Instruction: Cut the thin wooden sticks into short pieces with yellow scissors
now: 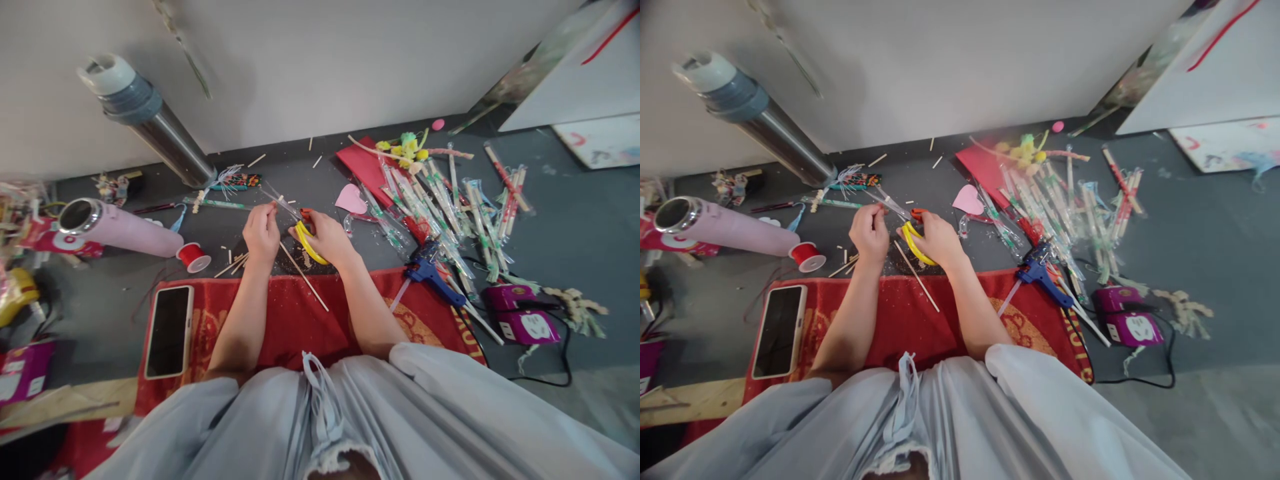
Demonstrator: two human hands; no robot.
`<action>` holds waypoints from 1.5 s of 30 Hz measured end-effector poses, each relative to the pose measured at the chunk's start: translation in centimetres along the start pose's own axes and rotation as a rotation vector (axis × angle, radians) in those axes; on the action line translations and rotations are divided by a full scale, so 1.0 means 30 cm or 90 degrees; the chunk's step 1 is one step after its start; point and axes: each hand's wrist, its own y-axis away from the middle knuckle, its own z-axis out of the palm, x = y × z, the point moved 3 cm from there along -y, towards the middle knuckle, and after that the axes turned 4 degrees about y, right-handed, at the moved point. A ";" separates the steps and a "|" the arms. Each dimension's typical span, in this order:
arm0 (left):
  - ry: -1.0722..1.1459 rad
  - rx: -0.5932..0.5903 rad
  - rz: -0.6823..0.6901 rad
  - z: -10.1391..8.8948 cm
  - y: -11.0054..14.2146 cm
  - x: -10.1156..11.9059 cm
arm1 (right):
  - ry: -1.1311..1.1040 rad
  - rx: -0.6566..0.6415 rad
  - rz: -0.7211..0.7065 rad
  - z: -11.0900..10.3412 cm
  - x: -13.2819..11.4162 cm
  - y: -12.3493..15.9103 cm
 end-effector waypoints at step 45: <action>0.413 -0.375 -0.060 0.184 0.117 0.057 | -0.207 0.061 0.147 0.001 0.014 -0.013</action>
